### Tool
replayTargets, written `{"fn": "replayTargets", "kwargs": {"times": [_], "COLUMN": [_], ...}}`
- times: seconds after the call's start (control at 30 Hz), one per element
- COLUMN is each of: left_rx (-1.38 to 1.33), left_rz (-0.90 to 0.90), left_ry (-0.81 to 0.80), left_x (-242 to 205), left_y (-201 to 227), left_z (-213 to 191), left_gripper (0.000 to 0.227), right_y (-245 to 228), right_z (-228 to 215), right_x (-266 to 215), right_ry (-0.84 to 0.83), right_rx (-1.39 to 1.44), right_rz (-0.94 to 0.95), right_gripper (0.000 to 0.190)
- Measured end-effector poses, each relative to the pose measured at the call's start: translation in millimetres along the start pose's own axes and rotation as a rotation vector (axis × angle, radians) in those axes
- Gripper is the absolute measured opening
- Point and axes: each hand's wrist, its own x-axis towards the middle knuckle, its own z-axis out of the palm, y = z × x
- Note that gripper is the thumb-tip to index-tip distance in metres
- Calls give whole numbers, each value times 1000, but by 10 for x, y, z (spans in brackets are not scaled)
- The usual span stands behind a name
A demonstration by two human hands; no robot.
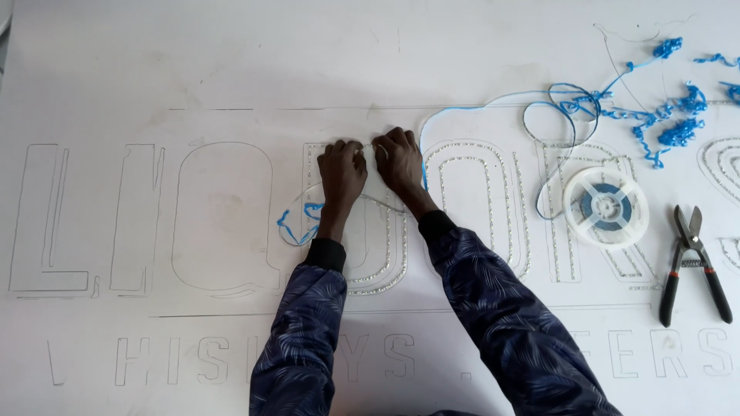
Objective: The person places a flexible LED strip along the outline of letters drawn on a white board. They use wire cutters to trim the strip and then continue positioning the lights along the traced design.
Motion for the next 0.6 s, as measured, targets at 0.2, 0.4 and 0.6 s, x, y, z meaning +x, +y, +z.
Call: {"fn": "replayTargets", "kwargs": {"times": [0.2, 0.4, 0.6], "left_rx": [-97, -61, -19], "left_rz": [-76, 4, -5], "left_ry": [26, 9, 68], "left_x": [92, -95, -203], "left_y": [12, 27, 127], "left_z": [-23, 61, 180], "left_gripper": [13, 10, 16], "right_y": [7, 111, 159], "right_z": [-7, 24, 16], "right_x": [66, 84, 90], "right_ry": [-10, -31, -59], "right_rx": [5, 46, 187], "right_rz": [-96, -122, -71], "right_gripper": [6, 7, 11]}}
